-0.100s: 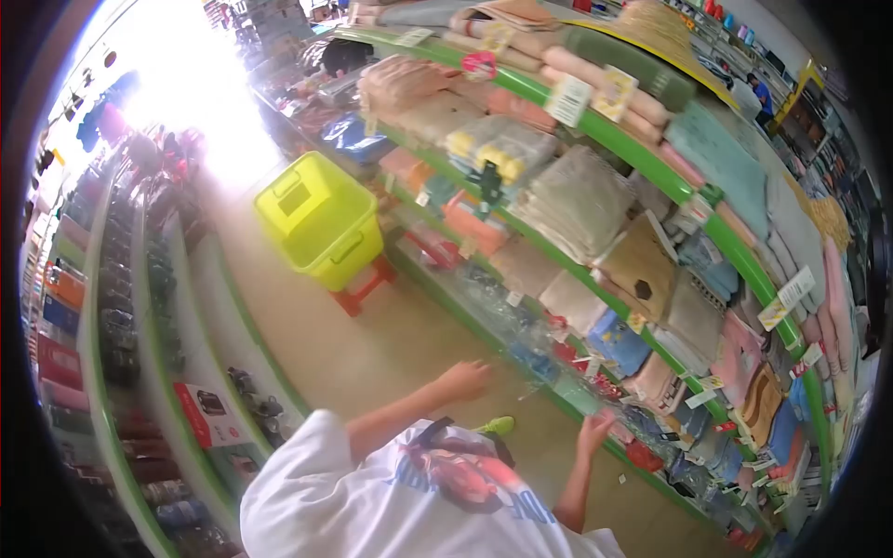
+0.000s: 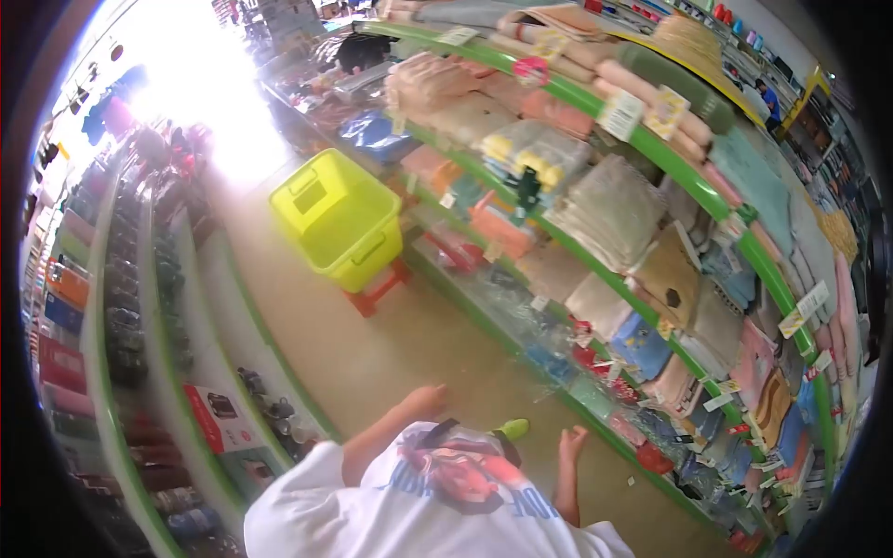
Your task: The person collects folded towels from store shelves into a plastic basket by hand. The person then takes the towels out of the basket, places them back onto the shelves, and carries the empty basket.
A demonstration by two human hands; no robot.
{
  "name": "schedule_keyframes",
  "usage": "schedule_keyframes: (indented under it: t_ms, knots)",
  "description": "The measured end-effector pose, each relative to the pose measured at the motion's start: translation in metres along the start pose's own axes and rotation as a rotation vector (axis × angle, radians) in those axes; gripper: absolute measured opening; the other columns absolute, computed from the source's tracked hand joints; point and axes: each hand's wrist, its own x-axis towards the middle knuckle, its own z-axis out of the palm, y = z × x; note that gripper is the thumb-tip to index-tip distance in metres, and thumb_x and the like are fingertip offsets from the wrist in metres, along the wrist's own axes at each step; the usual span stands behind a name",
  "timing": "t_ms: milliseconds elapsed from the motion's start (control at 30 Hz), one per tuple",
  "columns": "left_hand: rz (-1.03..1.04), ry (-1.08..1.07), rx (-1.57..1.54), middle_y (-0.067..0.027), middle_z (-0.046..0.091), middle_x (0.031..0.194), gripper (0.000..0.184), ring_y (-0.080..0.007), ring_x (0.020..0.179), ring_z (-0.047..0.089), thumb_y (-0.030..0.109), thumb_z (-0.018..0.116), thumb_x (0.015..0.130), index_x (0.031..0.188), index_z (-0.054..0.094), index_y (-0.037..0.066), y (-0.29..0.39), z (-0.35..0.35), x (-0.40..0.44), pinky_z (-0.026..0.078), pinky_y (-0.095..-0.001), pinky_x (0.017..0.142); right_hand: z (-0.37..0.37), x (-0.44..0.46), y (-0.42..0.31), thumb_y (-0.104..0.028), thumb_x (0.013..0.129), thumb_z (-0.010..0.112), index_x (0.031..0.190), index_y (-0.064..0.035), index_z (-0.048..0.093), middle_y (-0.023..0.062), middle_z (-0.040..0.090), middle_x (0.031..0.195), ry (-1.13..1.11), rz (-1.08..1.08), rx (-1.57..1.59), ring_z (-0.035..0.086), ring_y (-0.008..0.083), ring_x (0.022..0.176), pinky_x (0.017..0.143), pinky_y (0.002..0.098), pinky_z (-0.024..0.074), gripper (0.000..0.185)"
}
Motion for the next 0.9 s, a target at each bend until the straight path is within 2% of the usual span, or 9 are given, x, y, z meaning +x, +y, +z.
schedule_keyframes:
  t_ms: [67, 200, 300, 433, 500, 633, 700, 767, 900]
  knots:
    - [-0.35, 0.013, -0.081, -0.0144, 0.067, 0.097, 0.033, -0.0323, 0.09, 0.065, 0.023, 0.061, 0.08, 0.107, 0.061, 0.005, -0.052, -0.022, -0.078, 0.052, -0.0417, 0.078, 0.07, -0.056, 0.001, -0.012, 0.078, 0.063, 0.1, 0.0006, 0.055, 0.0115, 0.063, 0.08, -0.083, 0.145, -0.029, 0.062, 0.0199, 0.061, 0.056, 0.0355, 0.0502, 0.027]
    - [-0.613, 0.103, -0.136, -0.0145, 0.069, 0.093, 0.031, -0.0302, 0.085, 0.067, 0.022, 0.062, 0.078, 0.104, 0.065, 0.004, -0.121, -0.057, -0.195, 0.053, -0.0392, 0.077, 0.133, -0.149, -0.033, -0.015, 0.078, 0.063, 0.068, -0.0019, 0.065, 0.0098, 0.06, 0.06, -0.424, 0.274, -0.355, 0.061, 0.0219, 0.052, 0.044, 0.0346, 0.0478, 0.016]
    - [-0.691, 0.199, -0.225, -0.0149, 0.07, 0.092, 0.032, -0.0287, 0.083, 0.068, 0.021, 0.063, 0.079, 0.105, 0.064, 0.001, -0.181, -0.06, -0.236, 0.054, -0.0363, 0.076, 0.186, -0.158, -0.014, -0.017, 0.078, 0.062, 0.078, -0.0029, 0.069, 0.0101, 0.062, 0.064, -0.667, 0.067, -0.301, 0.063, 0.0228, 0.054, 0.047, 0.035, 0.0489, 0.016]
    - [-0.687, 0.307, -0.321, -0.0155, 0.069, 0.093, 0.033, -0.0263, 0.084, 0.068, 0.02, 0.062, 0.083, 0.108, 0.062, -0.001, -0.219, -0.086, -0.242, 0.054, -0.0345, 0.075, 0.272, -0.147, -0.066, -0.019, 0.077, 0.063, 0.085, -0.0016, 0.068, 0.0122, 0.066, 0.073, -0.68, 0.16, -0.375, 0.064, 0.0237, 0.056, 0.049, 0.0361, 0.0502, 0.02]
    - [-0.656, 0.315, -0.367, -0.0157, 0.069, 0.094, 0.033, -0.0261, 0.084, 0.068, 0.02, 0.063, 0.083, 0.109, 0.062, -0.001, -0.242, -0.1, -0.235, 0.054, -0.0344, 0.075, 0.323, -0.142, -0.105, -0.021, 0.077, 0.063, 0.096, -0.0007, 0.065, 0.0137, 0.068, 0.083, -0.617, -0.108, -0.579, 0.065, 0.0238, 0.06, 0.054, 0.0373, 0.0519, 0.028]
    - [-0.651, 0.293, -0.401, -0.0161, 0.069, 0.097, 0.034, -0.026, 0.087, 0.068, 0.021, 0.064, 0.083, 0.109, 0.062, -0.001, -0.298, -0.158, -0.21, 0.053, -0.0345, 0.077, 0.43, -0.128, -0.227, -0.021, 0.079, 0.062, 0.11, 0.0007, 0.058, 0.0155, 0.066, 0.087, -0.755, 0.099, -0.415, 0.065, 0.0211, 0.071, 0.061, 0.0352, 0.0523, 0.038]
    - [-0.669, 0.262, -0.378, -0.0161, 0.069, 0.097, 0.034, -0.0259, 0.087, 0.067, 0.02, 0.064, 0.083, 0.109, 0.062, -0.001, -0.33, -0.198, -0.204, 0.053, -0.0348, 0.077, 0.497, -0.122, -0.259, -0.022, 0.079, 0.062, 0.109, -0.0002, 0.059, 0.0116, 0.067, 0.082, -0.732, 0.059, -0.265, 0.065, 0.0199, 0.063, 0.057, 0.0337, 0.0528, 0.037]
    - [-0.696, 0.225, -0.33, -0.0161, 0.068, 0.098, 0.034, -0.0259, 0.088, 0.067, 0.02, 0.064, 0.083, 0.11, 0.062, -0.001, -0.36, -0.251, -0.193, 0.053, -0.0351, 0.077, 0.554, -0.13, -0.309, -0.032, 0.083, 0.064, 0.11, -0.0008, 0.059, 0.0107, 0.067, 0.083, -0.737, 0.156, -0.115, 0.066, 0.02, 0.069, 0.061, 0.0337, 0.0531, 0.042]
    - [-0.691, 0.317, -0.315, -0.0165, 0.067, 0.097, 0.034, -0.0271, 0.086, 0.065, 0.017, 0.064, 0.082, 0.11, 0.062, -0.002, -0.419, -0.374, -0.174, 0.052, -0.0362, 0.079, 0.617, -0.168, -0.449, -0.053, 0.084, 0.062, 0.126, -0.0022, 0.047, 0.014, 0.06, 0.109, -0.898, 0.379, 0.24, 0.062, 0.0221, 0.094, 0.068, 0.0347, 0.0544, 0.068]
